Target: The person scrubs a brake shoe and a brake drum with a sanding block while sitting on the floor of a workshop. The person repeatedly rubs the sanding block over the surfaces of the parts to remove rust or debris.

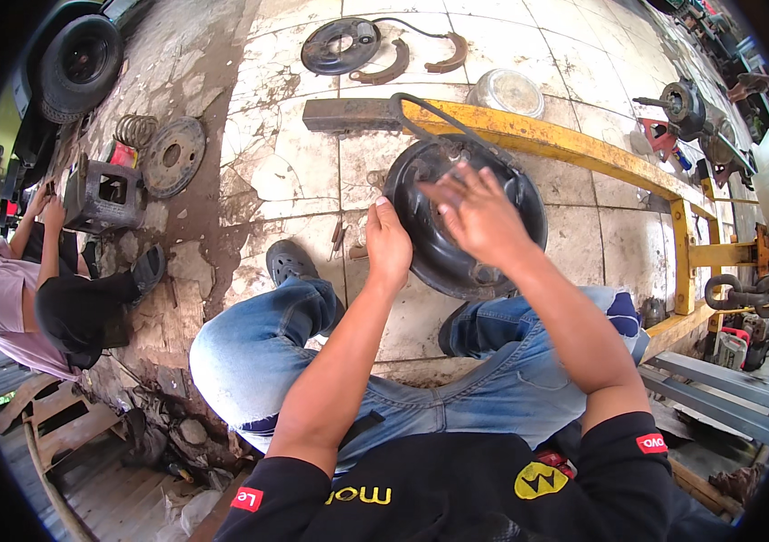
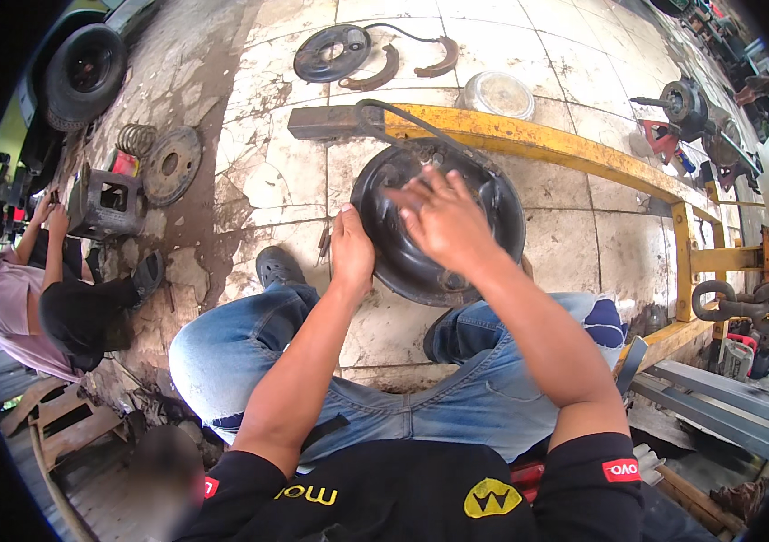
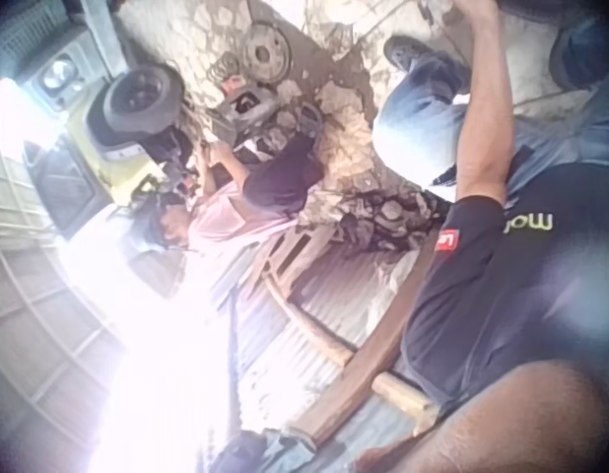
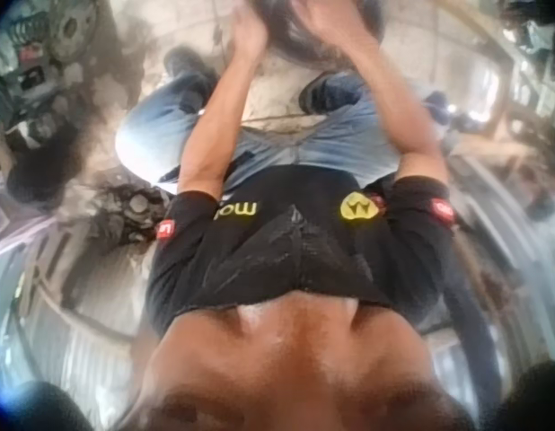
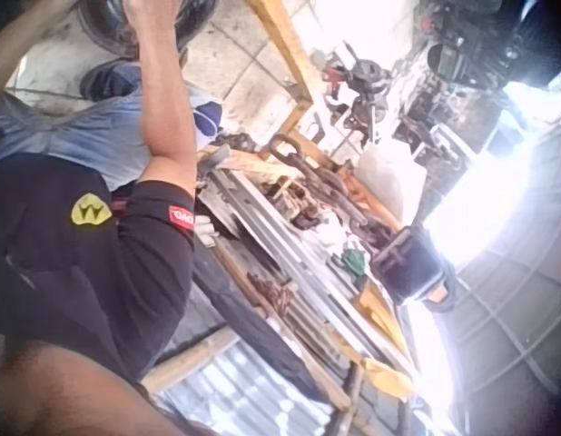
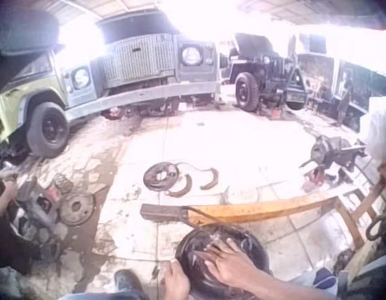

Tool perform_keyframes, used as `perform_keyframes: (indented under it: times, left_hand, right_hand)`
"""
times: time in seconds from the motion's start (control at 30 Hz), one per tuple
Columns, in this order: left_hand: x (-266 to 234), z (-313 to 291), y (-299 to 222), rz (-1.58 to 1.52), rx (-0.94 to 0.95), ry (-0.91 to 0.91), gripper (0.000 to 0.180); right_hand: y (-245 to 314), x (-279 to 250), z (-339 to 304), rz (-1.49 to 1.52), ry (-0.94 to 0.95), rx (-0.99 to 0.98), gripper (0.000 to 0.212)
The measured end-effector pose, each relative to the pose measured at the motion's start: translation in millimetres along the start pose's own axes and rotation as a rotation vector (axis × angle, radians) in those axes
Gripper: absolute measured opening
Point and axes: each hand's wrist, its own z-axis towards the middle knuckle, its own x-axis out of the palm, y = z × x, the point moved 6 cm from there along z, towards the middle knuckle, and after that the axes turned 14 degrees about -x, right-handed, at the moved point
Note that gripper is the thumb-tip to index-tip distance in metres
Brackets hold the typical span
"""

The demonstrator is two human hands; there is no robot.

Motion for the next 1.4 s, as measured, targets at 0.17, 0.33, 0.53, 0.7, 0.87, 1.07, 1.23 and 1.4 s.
perform_keyframes:
  times: [0.17,0.33,0.53,0.7,0.87,1.07,1.23,1.4]
  left_hand:
    - [8,4,-3,-0.007,0.053,0.028,0.057]
    - [7,-6,-10,-0.062,0.002,0.066,0.057]
    - [7,-2,-12,-0.161,-0.044,0.119,0.054]
    - [11,-14,-20,-0.110,-0.055,0.128,0.056]
    - [8,-3,-8,-0.157,-0.096,0.168,0.059]
    - [7,6,0,-0.151,-0.092,0.101,0.057]
    - [7,8,4,-0.152,-0.104,0.152,0.062]
    - [7,6,0,-0.174,-0.128,0.118,0.062]
  right_hand:
    - [-38,-31,-13,-0.165,0.049,0.198,0.040]
    - [5,-8,-34,0.154,0.319,0.044,0.051]
    - [29,17,-52,0.184,0.387,0.017,0.070]
    - [21,33,-37,0.204,0.218,0.072,0.065]
    - [19,36,-26,0.177,0.249,0.044,0.064]
    - [37,11,-54,0.178,0.459,0.013,0.072]
    - [37,26,-38,0.142,0.326,0.082,0.077]
    - [22,32,-31,0.263,0.334,0.053,0.080]
